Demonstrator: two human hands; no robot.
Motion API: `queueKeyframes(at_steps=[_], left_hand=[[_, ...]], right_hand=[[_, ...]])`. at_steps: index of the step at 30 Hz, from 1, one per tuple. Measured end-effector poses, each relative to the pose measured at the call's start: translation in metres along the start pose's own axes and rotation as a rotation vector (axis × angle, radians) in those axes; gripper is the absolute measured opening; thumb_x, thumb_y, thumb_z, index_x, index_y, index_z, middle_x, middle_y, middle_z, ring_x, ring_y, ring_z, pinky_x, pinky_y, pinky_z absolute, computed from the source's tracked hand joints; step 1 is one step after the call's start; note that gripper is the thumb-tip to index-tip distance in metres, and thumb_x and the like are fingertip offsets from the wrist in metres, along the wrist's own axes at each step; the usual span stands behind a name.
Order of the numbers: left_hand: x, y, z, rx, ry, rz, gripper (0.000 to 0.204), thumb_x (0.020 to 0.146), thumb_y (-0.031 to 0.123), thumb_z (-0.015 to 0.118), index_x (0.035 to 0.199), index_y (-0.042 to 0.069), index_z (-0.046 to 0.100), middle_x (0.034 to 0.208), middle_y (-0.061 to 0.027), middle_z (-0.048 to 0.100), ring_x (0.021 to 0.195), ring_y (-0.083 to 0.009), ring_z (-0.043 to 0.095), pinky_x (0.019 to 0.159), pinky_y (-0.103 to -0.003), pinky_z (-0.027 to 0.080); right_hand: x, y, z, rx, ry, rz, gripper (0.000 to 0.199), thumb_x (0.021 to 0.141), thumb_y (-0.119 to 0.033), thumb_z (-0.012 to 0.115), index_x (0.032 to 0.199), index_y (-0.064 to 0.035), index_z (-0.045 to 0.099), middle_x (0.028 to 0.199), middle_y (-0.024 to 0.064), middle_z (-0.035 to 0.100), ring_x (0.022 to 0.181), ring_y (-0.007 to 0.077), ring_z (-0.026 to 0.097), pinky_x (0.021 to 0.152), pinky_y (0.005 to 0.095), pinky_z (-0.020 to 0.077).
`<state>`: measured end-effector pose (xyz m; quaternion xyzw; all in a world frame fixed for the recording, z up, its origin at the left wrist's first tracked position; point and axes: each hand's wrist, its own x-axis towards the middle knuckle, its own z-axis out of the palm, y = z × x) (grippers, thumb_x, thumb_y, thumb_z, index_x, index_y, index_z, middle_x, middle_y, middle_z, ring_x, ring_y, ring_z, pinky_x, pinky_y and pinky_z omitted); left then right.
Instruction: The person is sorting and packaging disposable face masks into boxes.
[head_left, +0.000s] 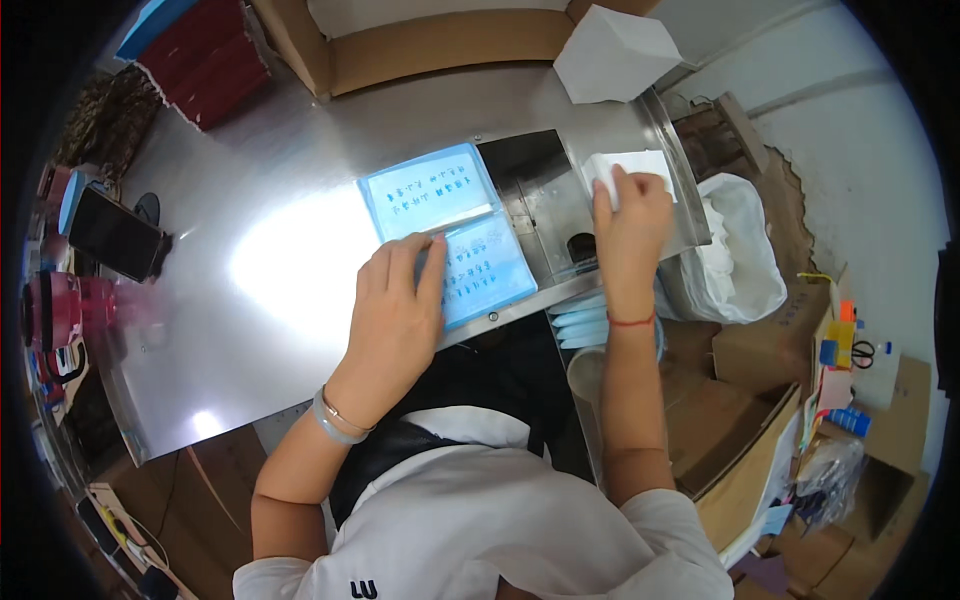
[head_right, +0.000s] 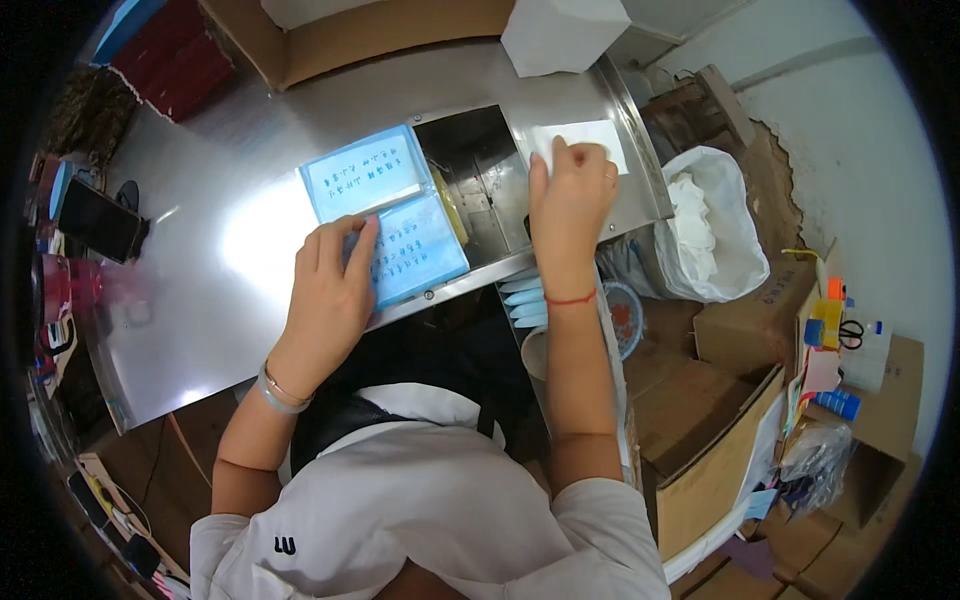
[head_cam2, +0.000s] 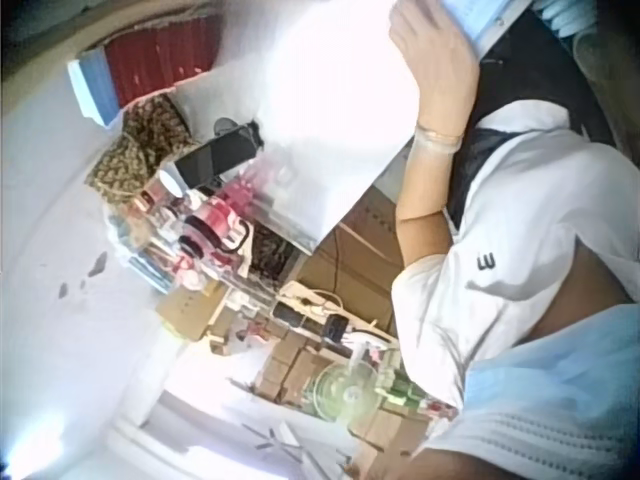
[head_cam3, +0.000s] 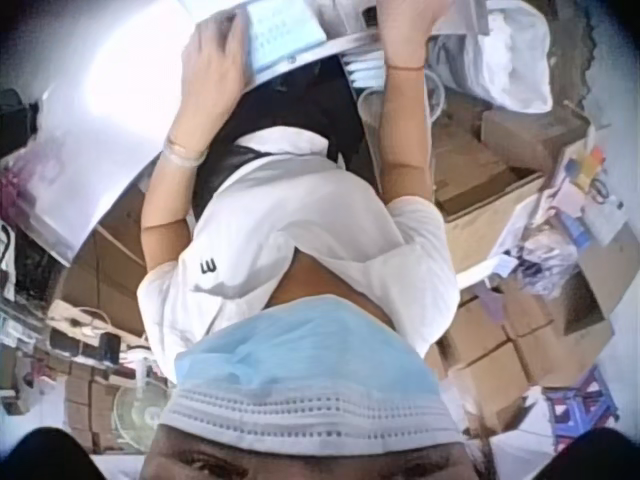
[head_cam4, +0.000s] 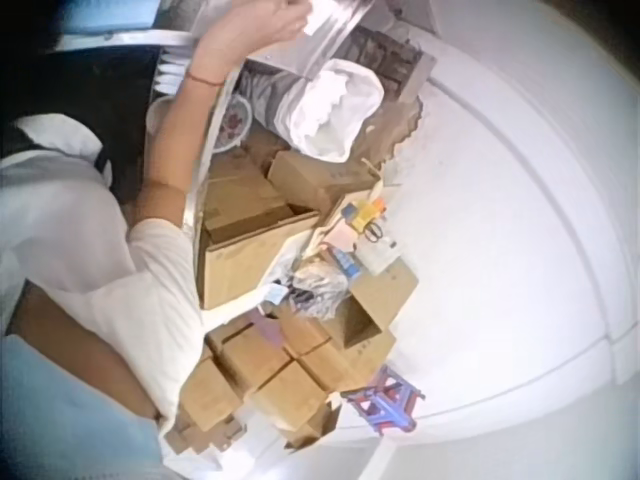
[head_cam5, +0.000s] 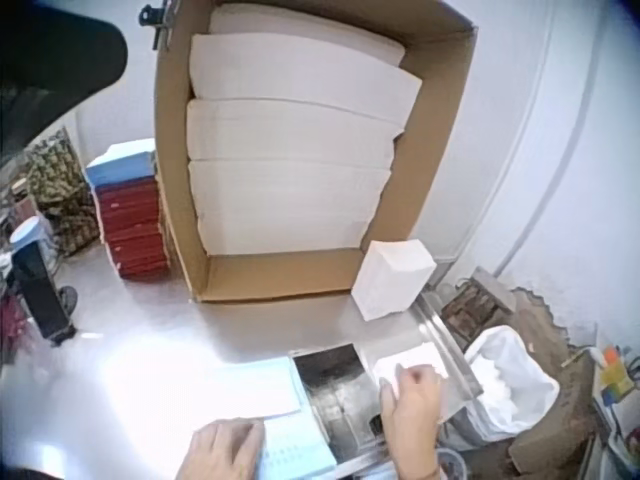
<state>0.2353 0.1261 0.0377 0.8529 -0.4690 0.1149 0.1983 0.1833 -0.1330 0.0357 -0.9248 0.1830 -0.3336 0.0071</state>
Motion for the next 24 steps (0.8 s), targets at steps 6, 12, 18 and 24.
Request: queueKeyframes(at_steps=[6,12,18,24], left_hand=[[0.020,-0.002,-0.003,-0.108,-0.157,-0.174,0.040,0.076,0.022,0.076,0.104,-0.002,0.062,0.103,-0.0158,0.052,0.089,-0.0291,0.051,0.077,-0.040,0.042],[0.026,-0.007,-0.009,-0.015,0.056,-0.089,0.031,0.071,0.023,0.080,0.083,0.003,0.061,0.098,-0.0163,0.052,0.100,-0.0344,0.053,0.085,-0.044,0.044],[0.018,-0.006,0.002,-0.129,0.062,-0.085,0.034,0.069,0.023,0.081,0.083,0.002,0.058,0.101,-0.0170,0.049,0.105,-0.0383,0.054,0.087,-0.046,0.046],[0.018,-0.012,-0.014,-0.301,-0.014,-0.235,0.029,0.078,0.022,0.077,0.085,0.001,0.058,0.101,-0.0173,0.049,0.103,-0.0362,0.055,0.088,-0.040,0.048]], right_hand=[[0.003,0.015,0.003,-0.036,-0.060,-0.035,0.014,0.084,-0.010,0.064,0.091,0.0013,0.067,0.086,0.0157,0.056,0.081,0.0336,0.053,0.075,0.0426,0.0450],[0.026,0.019,-0.013,-0.088,-0.275,-0.050,0.012,0.082,-0.011,0.068,0.083,0.0004,0.067,0.087,0.0159,0.060,0.080,0.0322,0.057,0.073,0.0416,0.0473],[0.030,-0.065,-0.007,0.921,-0.031,0.325,0.021,0.078,-0.010,0.067,0.097,-0.0006,0.065,0.083,0.0151,0.065,0.080,0.0293,0.063,0.077,0.0374,0.0497],[0.013,-0.091,0.004,0.361,-0.602,-0.314,0.018,0.075,0.001,0.057,0.089,-0.0024,0.069,0.085,0.0122,0.067,0.085,0.0310,0.063,0.090,0.0402,0.0463]])
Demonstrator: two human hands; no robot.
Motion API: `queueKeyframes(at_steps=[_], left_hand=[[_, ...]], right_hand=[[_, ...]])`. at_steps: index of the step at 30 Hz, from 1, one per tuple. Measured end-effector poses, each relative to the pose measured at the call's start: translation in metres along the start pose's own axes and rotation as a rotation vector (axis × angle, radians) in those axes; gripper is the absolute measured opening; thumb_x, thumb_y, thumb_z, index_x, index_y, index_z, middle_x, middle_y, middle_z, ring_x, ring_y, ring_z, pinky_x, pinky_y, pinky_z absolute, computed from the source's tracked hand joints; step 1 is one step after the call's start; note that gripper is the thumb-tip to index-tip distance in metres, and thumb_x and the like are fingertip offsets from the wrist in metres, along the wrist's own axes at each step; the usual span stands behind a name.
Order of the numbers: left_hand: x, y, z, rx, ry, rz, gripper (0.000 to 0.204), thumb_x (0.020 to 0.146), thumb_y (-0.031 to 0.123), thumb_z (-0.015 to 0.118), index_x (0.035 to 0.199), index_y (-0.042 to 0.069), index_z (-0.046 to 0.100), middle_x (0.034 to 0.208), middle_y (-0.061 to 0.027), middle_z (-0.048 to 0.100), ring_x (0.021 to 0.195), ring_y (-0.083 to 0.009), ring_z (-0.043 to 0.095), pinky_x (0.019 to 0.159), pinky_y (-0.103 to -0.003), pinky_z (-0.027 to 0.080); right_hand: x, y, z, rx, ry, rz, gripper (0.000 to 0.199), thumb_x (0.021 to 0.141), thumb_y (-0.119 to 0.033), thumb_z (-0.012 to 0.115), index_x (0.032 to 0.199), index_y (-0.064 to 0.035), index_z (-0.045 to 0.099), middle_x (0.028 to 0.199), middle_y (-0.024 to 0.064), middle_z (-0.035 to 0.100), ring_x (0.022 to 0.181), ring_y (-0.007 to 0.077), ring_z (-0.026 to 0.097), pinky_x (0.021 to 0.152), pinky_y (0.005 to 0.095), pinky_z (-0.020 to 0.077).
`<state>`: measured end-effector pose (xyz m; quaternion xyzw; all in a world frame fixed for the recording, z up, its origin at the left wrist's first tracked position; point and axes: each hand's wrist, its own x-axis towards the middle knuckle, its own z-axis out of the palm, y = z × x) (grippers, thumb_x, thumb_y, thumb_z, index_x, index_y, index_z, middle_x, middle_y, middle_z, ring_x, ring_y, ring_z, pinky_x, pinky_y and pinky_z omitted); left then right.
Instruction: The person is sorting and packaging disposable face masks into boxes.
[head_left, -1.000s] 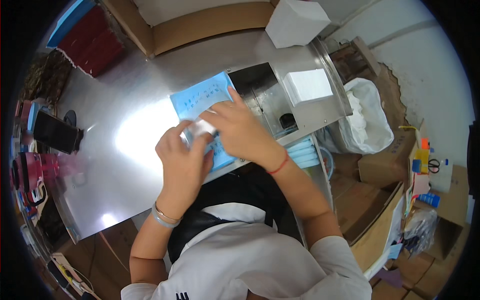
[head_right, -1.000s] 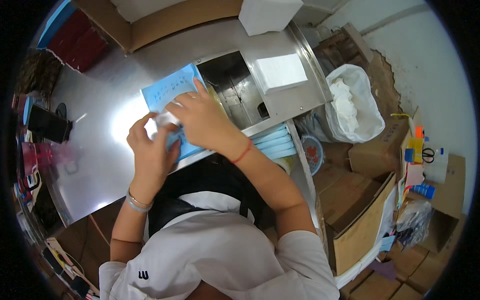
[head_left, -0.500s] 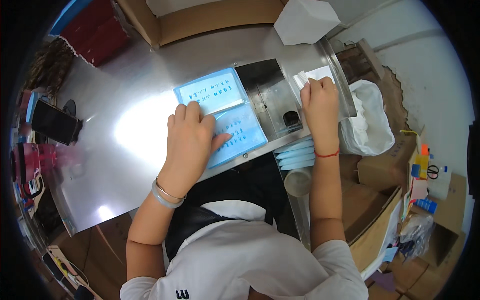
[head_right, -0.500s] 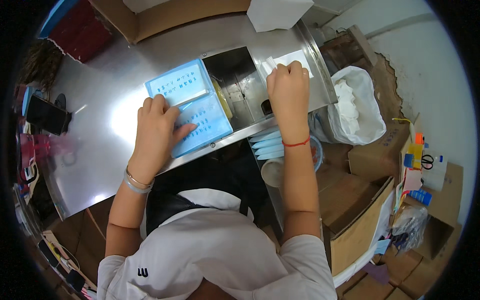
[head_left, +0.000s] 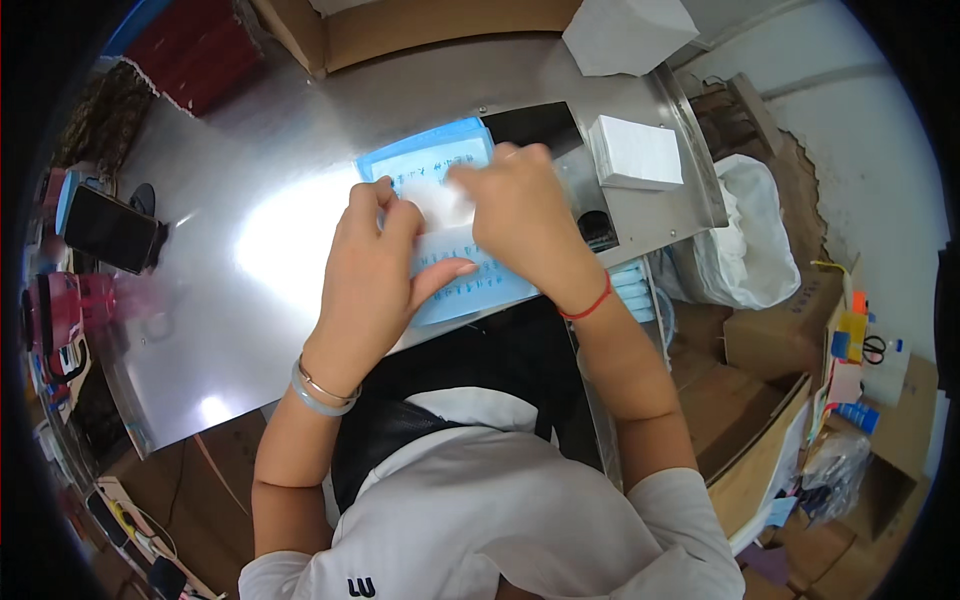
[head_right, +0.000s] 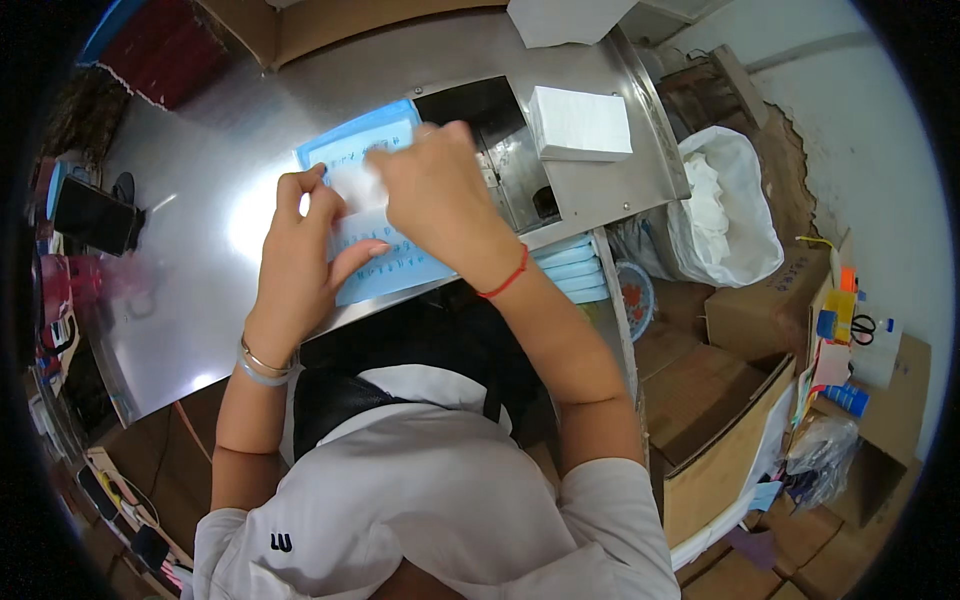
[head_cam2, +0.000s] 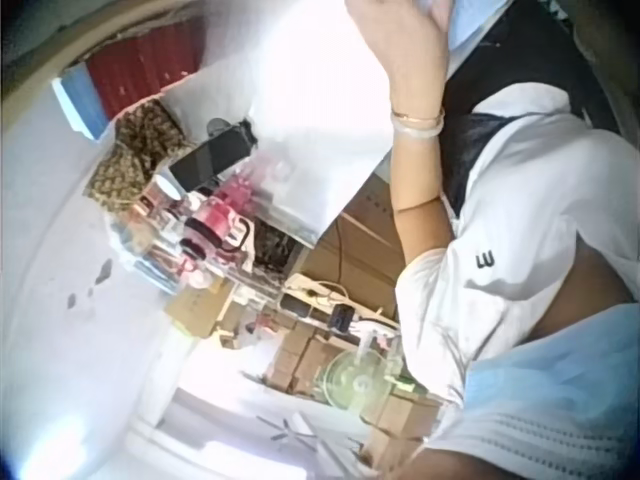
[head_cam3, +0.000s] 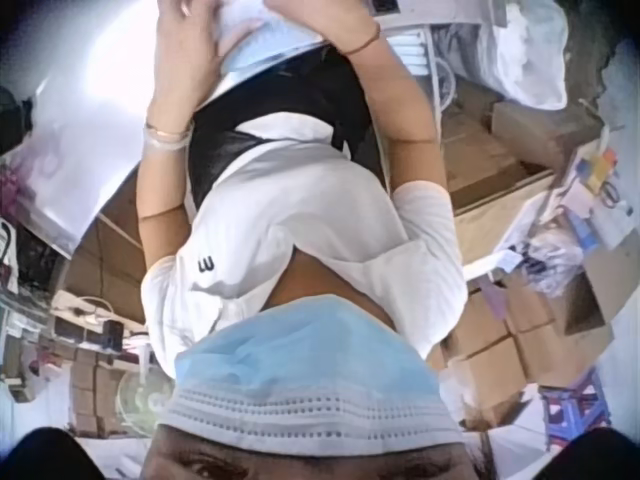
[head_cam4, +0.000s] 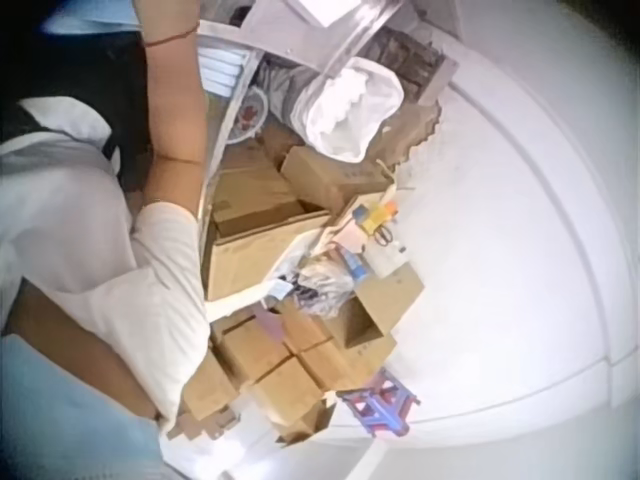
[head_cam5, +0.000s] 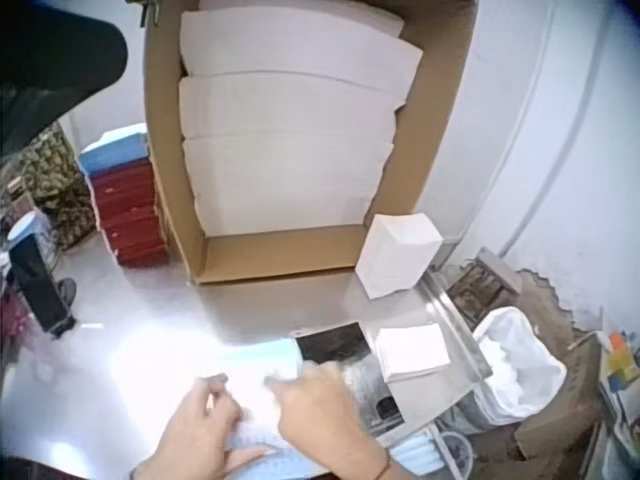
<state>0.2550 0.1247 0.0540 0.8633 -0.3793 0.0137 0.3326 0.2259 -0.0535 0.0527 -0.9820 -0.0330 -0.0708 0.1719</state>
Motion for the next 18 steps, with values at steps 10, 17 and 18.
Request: queueKeyframes(at_steps=[10,17,18], left_hand=[[0.055,0.026,0.024,0.360,0.045,0.265,0.013,0.086,0.019,0.062,0.087,0.006,0.065,0.097,-0.0136,0.059,0.096,-0.0297,0.056,0.093,-0.051,0.038],[0.079,0.049,0.081,0.482,-0.162,0.305,0.013,0.081,0.015,0.059,0.088,0.006,0.065,0.101,-0.0157,0.061,0.097,-0.0286,0.054,0.090,-0.046,0.037],[0.066,0.047,0.066,0.337,-0.076,0.313,0.014,0.079,0.013,0.061,0.090,0.005,0.064,0.108,-0.0163,0.059,0.101,-0.0304,0.053,0.092,-0.046,0.036]], right_hand=[[-0.032,0.084,0.001,-0.532,0.624,0.334,0.018,0.081,-0.010,0.067,0.096,-0.0001,0.070,0.097,0.0115,0.058,0.088,0.0311,0.053,0.079,0.0423,0.0456],[-0.041,0.094,-0.009,-0.328,0.528,0.324,0.027,0.079,-0.005,0.066,0.106,-0.0006,0.069,0.095,0.0125,0.059,0.089,0.0332,0.053,0.083,0.0433,0.0456],[-0.048,0.101,-0.016,-0.279,0.513,0.282,0.029,0.078,-0.004,0.065,0.106,-0.0007,0.068,0.096,0.0129,0.060,0.090,0.0336,0.054,0.084,0.0432,0.0459]])
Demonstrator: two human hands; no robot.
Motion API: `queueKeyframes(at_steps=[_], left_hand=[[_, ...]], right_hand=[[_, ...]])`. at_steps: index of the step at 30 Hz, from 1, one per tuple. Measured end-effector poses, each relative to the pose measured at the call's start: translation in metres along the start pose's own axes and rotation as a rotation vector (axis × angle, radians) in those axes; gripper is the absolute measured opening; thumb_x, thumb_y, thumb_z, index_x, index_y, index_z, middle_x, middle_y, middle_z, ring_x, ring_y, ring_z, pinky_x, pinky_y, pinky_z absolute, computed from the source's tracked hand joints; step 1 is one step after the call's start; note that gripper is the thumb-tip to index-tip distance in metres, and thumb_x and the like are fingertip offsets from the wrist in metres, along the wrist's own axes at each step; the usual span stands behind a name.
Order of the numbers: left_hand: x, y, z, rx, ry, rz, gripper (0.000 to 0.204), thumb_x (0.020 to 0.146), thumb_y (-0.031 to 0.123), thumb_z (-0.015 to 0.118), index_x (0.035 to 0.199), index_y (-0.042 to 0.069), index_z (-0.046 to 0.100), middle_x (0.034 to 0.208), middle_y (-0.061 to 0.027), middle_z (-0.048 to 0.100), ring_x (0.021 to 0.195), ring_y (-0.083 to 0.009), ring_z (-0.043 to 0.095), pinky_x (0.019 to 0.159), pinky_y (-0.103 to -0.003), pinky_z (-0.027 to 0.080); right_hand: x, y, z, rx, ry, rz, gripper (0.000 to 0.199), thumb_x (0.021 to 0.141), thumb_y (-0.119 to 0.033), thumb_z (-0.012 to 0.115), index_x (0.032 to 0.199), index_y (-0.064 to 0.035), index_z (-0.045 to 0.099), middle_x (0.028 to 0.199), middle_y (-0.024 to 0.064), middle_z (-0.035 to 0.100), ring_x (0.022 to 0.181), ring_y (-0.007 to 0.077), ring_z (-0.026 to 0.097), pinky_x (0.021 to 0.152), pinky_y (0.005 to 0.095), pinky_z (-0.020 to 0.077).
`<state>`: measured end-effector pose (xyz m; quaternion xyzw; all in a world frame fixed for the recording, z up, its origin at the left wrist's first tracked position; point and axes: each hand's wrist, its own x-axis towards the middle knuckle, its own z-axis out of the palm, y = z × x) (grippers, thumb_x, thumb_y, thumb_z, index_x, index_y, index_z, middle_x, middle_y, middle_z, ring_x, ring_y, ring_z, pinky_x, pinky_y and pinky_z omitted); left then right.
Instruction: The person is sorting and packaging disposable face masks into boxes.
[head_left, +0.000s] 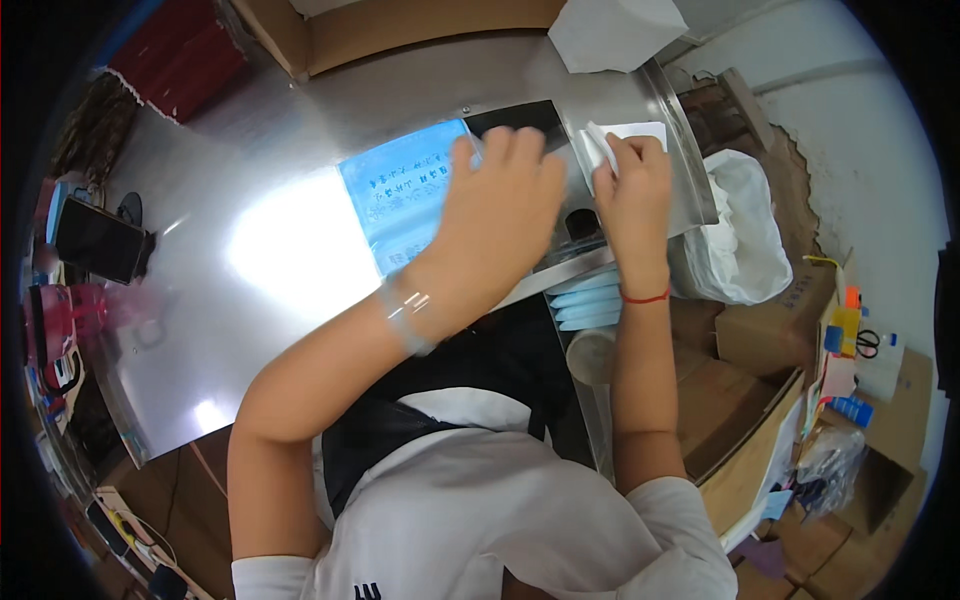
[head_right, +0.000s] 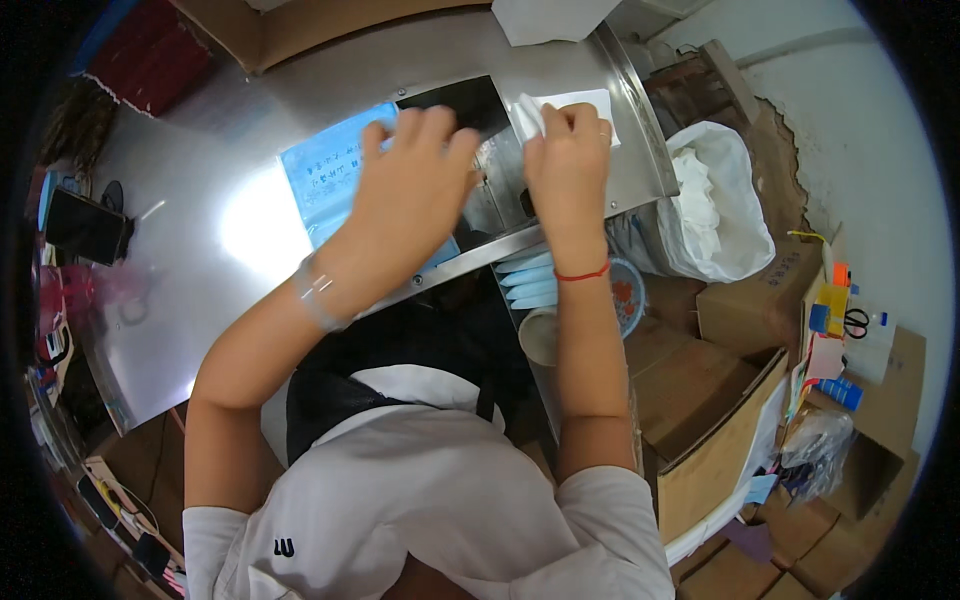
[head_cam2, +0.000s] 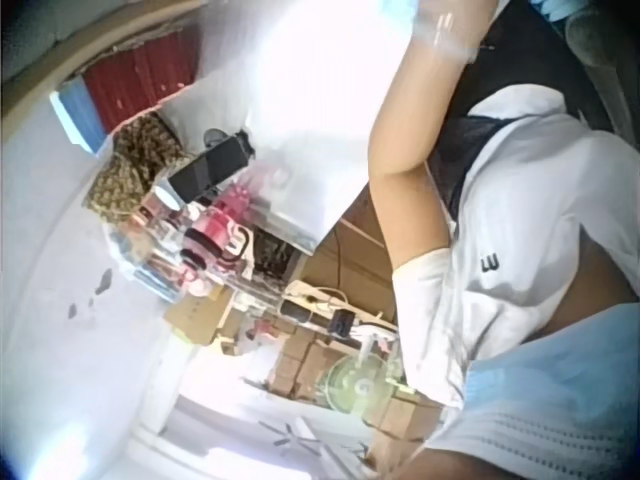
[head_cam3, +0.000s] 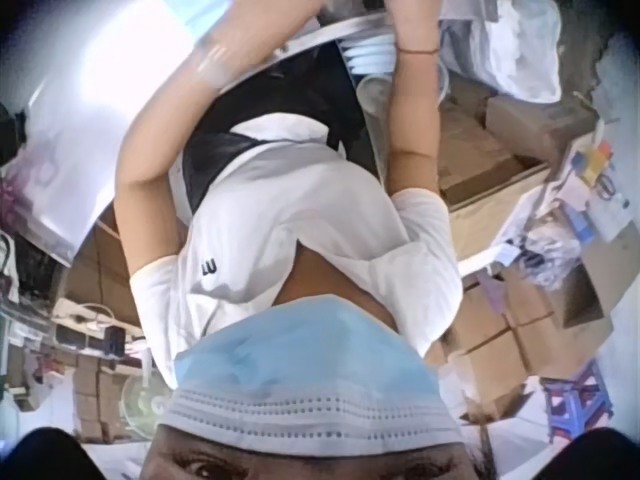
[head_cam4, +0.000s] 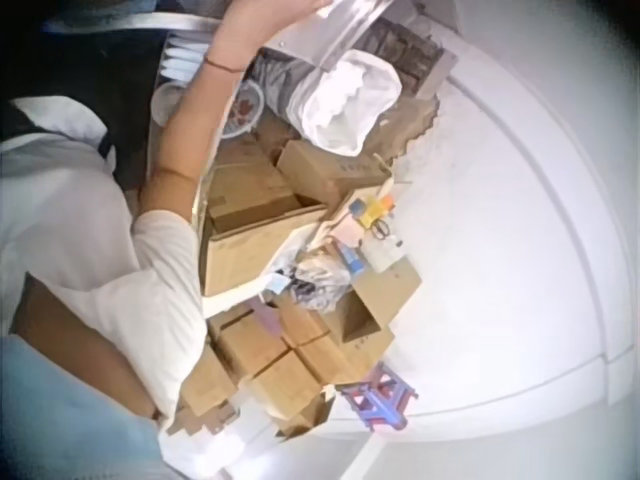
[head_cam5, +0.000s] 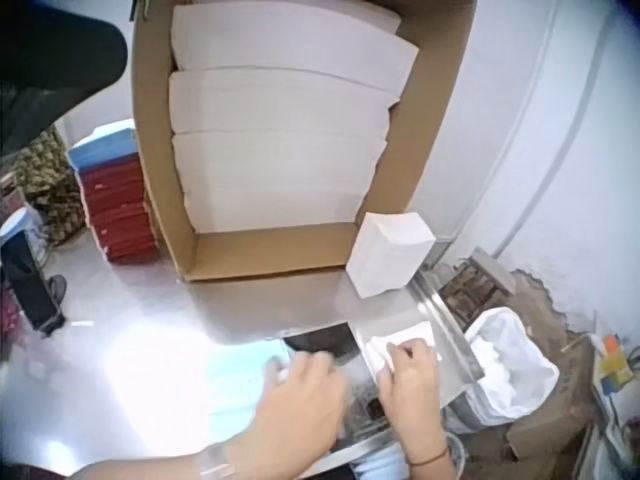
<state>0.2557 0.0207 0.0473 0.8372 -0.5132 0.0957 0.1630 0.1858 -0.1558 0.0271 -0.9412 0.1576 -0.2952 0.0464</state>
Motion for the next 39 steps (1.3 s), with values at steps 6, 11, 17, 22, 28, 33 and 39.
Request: queueKeyframes(at_steps=[6,11,17,22,28,33,39], left_hand=[[-0.091,-0.042,-0.046,-0.043,-0.010,-0.142,0.035,0.076,0.002,0.061,0.111,0.007,0.064,0.138,-0.0172,0.045,0.125,-0.0383,0.042,0.102,-0.050,0.031],[-0.111,-0.059,-0.032,-0.018,-0.035,-0.230,0.040,0.072,0.010,0.071,0.111,0.008,0.063,0.145,-0.0173,0.039,0.127,-0.0404,0.039,0.103,-0.049,0.029],[-0.109,-0.035,-0.033,-0.062,0.037,-0.118,0.040,0.069,0.006,0.072,0.108,0.008,0.062,0.124,-0.0153,0.051,0.109,-0.0334,0.049,0.090,-0.045,0.037],[-0.095,-0.036,-0.038,-0.118,-0.037,-0.178,0.043,0.069,0.006,0.072,0.110,0.002,0.061,0.104,-0.0121,0.052,0.093,-0.0288,0.051,0.080,-0.039,0.041],[-0.080,-0.034,-0.032,-0.087,0.028,-0.239,0.048,0.071,0.021,0.079,0.109,-0.001,0.059,0.096,-0.0128,0.053,0.089,-0.0273,0.051,0.080,-0.039,0.042],[-0.078,-0.041,-0.042,-0.105,-0.156,-0.297,0.036,0.069,0.027,0.082,0.089,0.003,0.063,0.096,-0.0129,0.052,0.093,-0.0296,0.052,0.085,-0.039,0.040],[-0.077,-0.042,-0.036,-0.212,0.087,-0.217,0.036,0.068,0.024,0.083,0.083,0.001,0.061,0.107,-0.0177,0.051,0.096,-0.0336,0.054,0.084,-0.041,0.046]], right_hand=[[-0.016,-0.040,-0.021,0.223,0.206,-0.326,0.031,0.077,-0.002,0.060,0.107,-0.0048,0.069,0.107,0.0124,0.063,0.107,0.0317,0.059,0.090,0.0461,0.0459],[-0.043,-0.131,-0.016,0.558,-0.182,-0.634,0.022,0.080,-0.012,0.063,0.101,-0.0076,0.068,0.106,0.0135,0.063,0.108,0.0304,0.061,0.100,0.0506,0.0447],[-0.013,-0.113,0.025,0.553,-0.146,-0.471,0.021,0.077,-0.007,0.063,0.098,-0.0035,0.068,0.100,0.0123,0.064,0.092,0.0306,0.061,0.105,0.0504,0.0389],[-0.005,-0.040,0.002,-0.047,0.169,0.040,0.018,0.082,-0.010,0.066,0.098,-0.0023,0.069,0.099,0.0106,0.059,0.090,0.0298,0.055,0.078,0.0432,0.0461],[-0.007,-0.013,0.006,-0.162,0.010,-0.033,0.015,0.083,-0.012,0.067,0.094,-0.0012,0.068,0.090,0.0125,0.055,0.085,0.0299,0.052,0.075,0.0412,0.0452],[0.007,-0.001,-0.005,-0.149,-0.084,-0.134,0.012,0.083,-0.011,0.067,0.087,-0.0005,0.066,0.084,0.0133,0.056,0.078,0.0315,0.053,0.072,0.0403,0.0459],[0.035,-0.084,-0.008,0.888,0.099,0.264,0.028,0.074,-0.011,0.071,0.097,0.0021,0.063,0.094,0.0115,0.063,0.082,0.0226,0.063,0.072,0.0351,0.0514]])
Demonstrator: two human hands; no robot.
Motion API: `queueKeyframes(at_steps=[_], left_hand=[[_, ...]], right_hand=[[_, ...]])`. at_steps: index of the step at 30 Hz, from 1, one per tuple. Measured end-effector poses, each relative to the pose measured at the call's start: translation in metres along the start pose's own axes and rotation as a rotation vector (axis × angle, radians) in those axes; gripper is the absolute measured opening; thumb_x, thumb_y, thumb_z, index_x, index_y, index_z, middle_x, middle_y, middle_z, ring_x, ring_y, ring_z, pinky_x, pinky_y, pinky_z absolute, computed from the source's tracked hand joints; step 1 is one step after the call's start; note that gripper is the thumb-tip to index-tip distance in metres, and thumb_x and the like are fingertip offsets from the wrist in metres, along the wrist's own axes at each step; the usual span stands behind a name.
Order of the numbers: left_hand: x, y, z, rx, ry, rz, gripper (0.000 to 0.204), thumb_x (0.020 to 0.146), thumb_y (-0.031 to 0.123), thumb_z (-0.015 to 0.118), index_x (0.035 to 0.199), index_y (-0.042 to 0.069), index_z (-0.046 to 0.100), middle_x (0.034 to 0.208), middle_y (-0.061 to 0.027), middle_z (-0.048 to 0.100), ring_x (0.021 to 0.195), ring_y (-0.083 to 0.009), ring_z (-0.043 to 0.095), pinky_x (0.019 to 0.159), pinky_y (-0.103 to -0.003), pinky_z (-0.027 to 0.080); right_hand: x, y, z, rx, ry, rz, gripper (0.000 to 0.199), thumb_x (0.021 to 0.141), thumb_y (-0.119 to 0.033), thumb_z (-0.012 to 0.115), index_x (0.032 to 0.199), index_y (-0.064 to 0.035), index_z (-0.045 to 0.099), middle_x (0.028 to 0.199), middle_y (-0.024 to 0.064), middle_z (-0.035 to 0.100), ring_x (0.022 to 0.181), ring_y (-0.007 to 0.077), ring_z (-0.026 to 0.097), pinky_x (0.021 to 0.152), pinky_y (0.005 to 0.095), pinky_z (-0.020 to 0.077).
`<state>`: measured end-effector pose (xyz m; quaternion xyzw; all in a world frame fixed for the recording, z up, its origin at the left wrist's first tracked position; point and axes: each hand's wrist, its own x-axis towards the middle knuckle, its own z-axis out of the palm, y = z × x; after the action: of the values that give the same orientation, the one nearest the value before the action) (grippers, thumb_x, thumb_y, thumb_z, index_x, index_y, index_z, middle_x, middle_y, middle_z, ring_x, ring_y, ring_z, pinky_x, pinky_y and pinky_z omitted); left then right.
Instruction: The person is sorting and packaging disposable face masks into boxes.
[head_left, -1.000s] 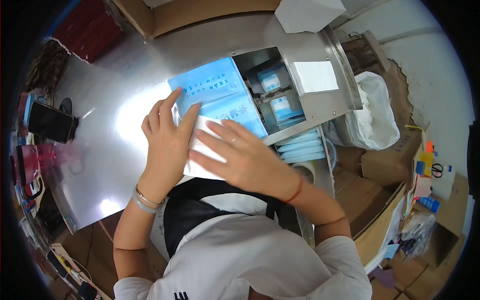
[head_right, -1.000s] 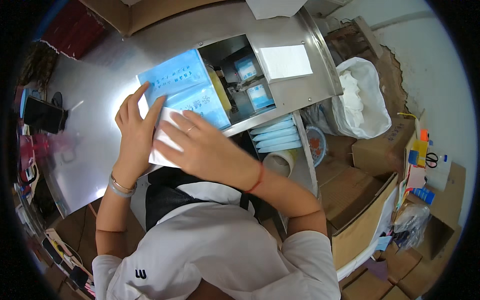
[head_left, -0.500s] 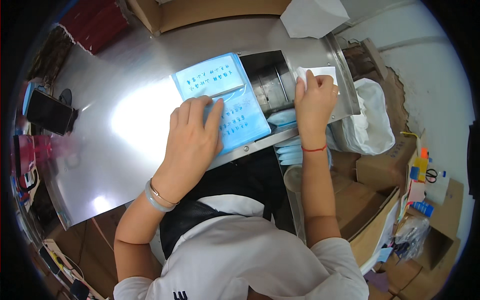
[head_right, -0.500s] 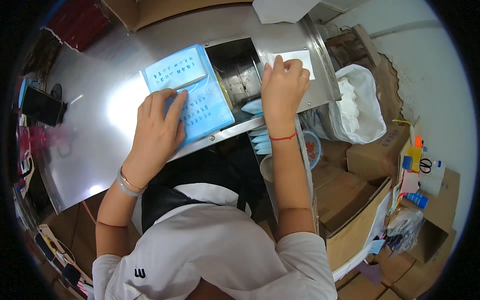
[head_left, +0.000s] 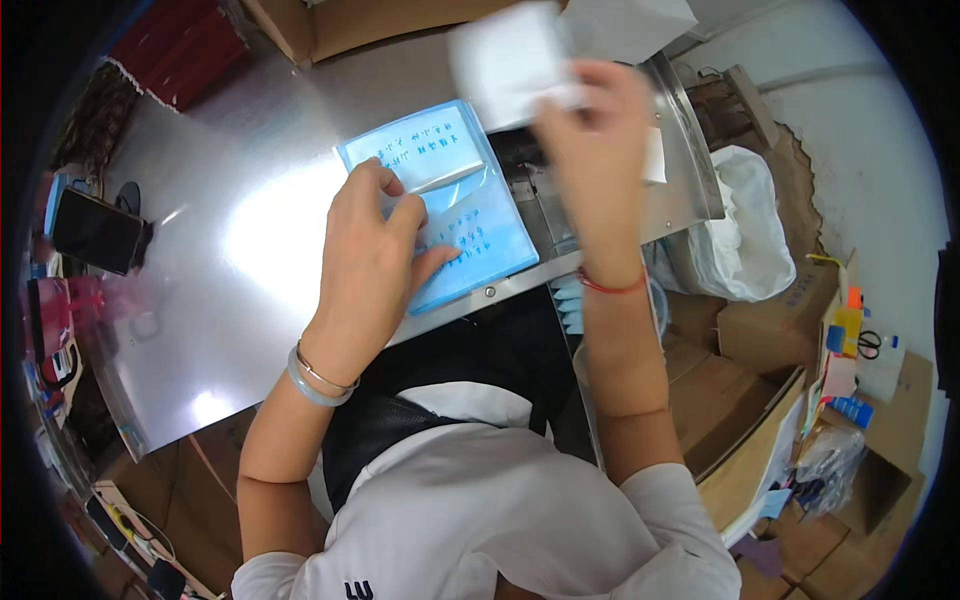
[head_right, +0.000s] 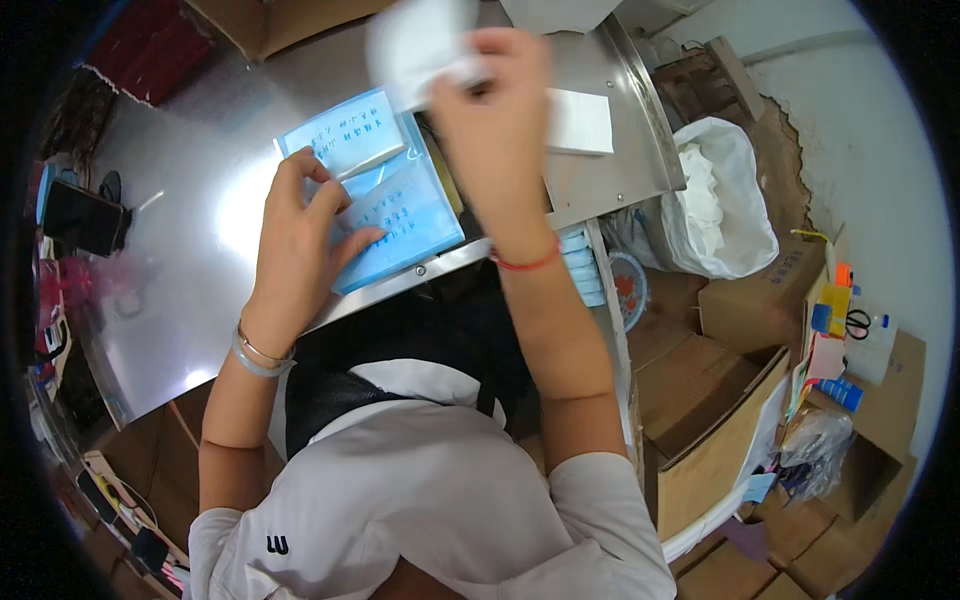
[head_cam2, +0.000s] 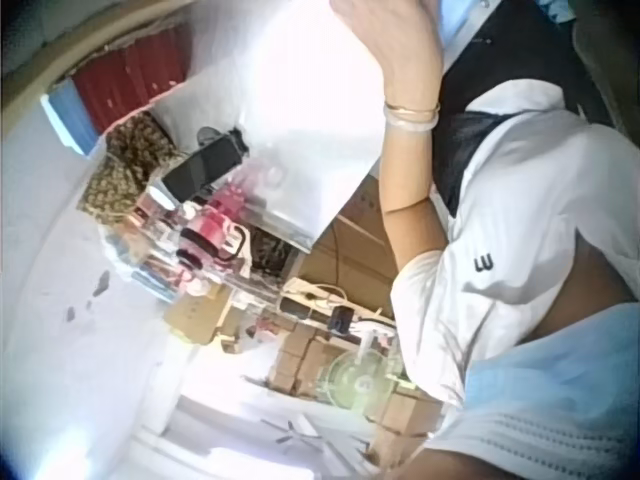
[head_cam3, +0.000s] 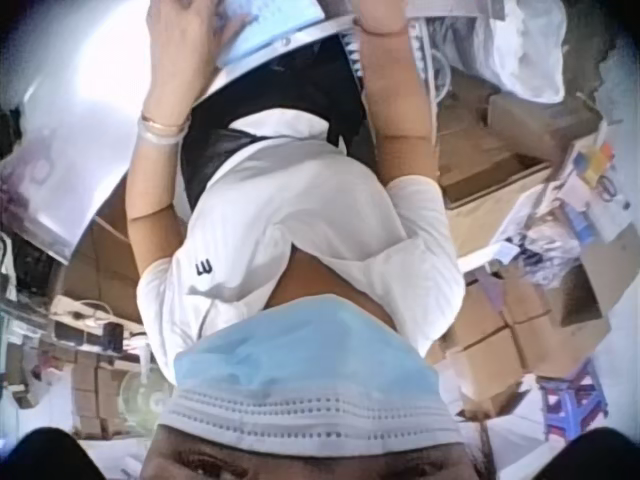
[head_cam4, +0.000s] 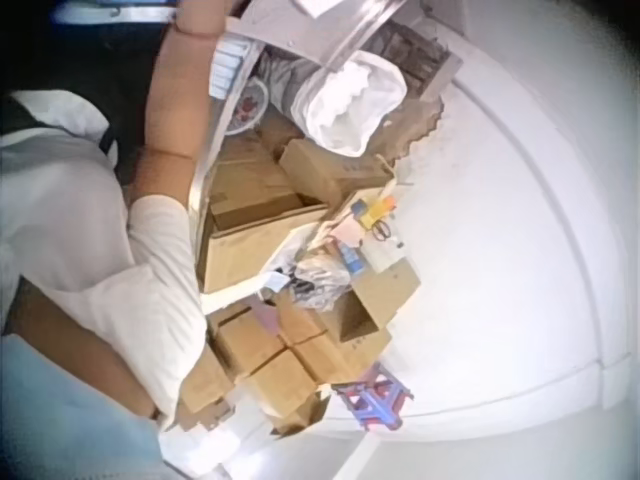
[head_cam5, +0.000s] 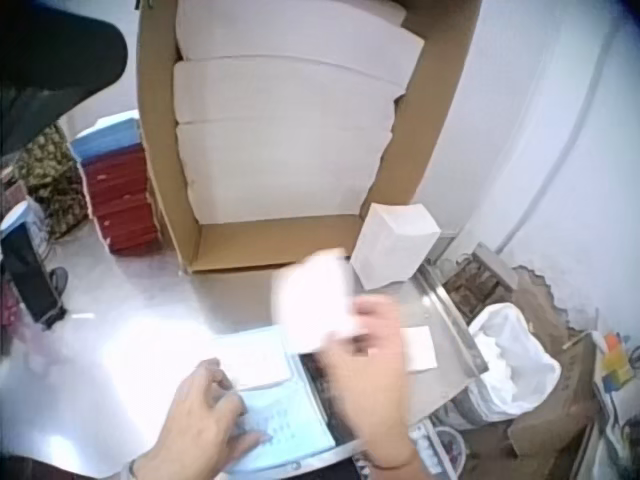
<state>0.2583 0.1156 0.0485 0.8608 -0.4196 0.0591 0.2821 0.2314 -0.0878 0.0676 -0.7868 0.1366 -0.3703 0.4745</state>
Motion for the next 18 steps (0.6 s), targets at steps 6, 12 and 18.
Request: queueKeyframes(at_steps=[6,12,18], left_hand=[[-0.004,0.002,-0.001,-0.128,0.103,-0.156,0.030,0.074,0.020,0.080,0.085,0.000,0.061,0.106,-0.0181,0.051,0.093,-0.0333,0.056,0.081,-0.038,0.049],[0.004,-0.006,0.000,0.210,0.056,0.051,0.015,0.085,0.019,0.070,0.088,0.005,0.063,0.098,-0.0129,0.052,0.099,-0.0301,0.054,0.090,-0.050,0.042],[0.081,0.041,0.051,0.369,0.001,0.240,0.017,0.083,0.019,0.059,0.080,0.009,0.072,0.091,-0.0096,0.061,0.095,-0.0257,0.054,0.090,-0.046,0.036]], right_hand=[[-0.023,0.002,0.030,-0.614,-0.757,-0.335,0.019,0.070,0.002,0.056,0.082,-0.0038,0.069,0.078,0.0190,0.066,0.081,0.0326,0.064,0.078,0.0367,0.0494],[-0.017,0.037,-0.015,-0.530,0.067,-0.283,0.014,0.079,-0.006,0.063,0.090,-0.0034,0.071,0.092,0.0104,0.063,0.089,0.0292,0.057,0.080,0.0443,0.0441],[-0.024,0.074,-0.033,-1.041,0.044,-0.283,0.017,0.082,-0.010,0.066,0.095,0.0002,0.071,0.095,0.0123,0.058,0.089,0.0330,0.053,0.080,0.0416,0.0456]])
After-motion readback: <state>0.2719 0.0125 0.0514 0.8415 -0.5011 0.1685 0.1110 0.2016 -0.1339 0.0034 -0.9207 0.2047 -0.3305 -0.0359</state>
